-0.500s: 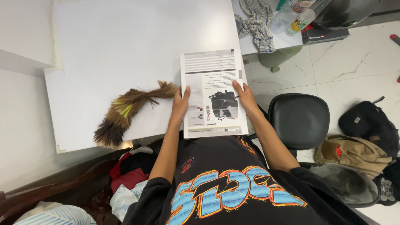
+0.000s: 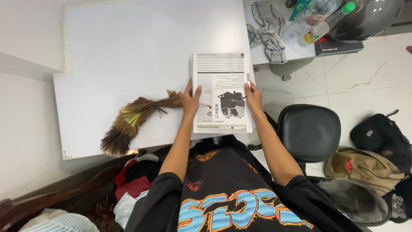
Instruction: The person moves a stack of papers to the side, wipes the white table surface with a cloth, and then sweeps the table with a small broom. The person then places the stack of papers back onto the cleaned table.
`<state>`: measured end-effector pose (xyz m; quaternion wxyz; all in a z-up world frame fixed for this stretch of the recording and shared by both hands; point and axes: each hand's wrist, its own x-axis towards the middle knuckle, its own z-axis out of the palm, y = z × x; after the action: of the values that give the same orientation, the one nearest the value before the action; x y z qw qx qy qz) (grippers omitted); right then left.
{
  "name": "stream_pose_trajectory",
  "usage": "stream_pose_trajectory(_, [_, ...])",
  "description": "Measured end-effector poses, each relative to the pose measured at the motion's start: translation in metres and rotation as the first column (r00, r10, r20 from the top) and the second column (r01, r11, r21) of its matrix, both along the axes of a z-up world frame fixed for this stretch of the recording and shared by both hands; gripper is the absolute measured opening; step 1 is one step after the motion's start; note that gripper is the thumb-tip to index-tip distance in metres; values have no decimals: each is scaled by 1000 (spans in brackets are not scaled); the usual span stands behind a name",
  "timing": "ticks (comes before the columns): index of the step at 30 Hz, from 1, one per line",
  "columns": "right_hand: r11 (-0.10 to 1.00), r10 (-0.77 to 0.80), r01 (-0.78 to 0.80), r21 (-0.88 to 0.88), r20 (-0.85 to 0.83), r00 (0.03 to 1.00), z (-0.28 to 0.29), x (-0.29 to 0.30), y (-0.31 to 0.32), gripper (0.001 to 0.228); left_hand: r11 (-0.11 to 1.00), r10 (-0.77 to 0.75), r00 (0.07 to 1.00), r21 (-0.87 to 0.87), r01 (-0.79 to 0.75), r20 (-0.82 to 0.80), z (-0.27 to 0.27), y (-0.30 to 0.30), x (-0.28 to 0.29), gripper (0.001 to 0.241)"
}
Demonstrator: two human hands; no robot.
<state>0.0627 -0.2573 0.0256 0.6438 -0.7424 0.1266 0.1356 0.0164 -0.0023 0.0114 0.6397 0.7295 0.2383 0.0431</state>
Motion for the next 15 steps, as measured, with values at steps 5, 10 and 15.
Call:
stream_pose_trajectory(5, [861,253,-42,-507,353,901,-38,3,-15,56,997,16,999,75,-14,-36,15,-9,-1,70])
stream_pose_trajectory(10, [913,249,-76,-400,401,882,11,-12,-14,62,907,-29,1000,420,27,-1,-28,14,-4,52])
stream_pose_trajectory(15, [905,343,-222,-362,318,884,8,-12,-5,63,954,-130,991,269,133,-30,14,14,-2,72])
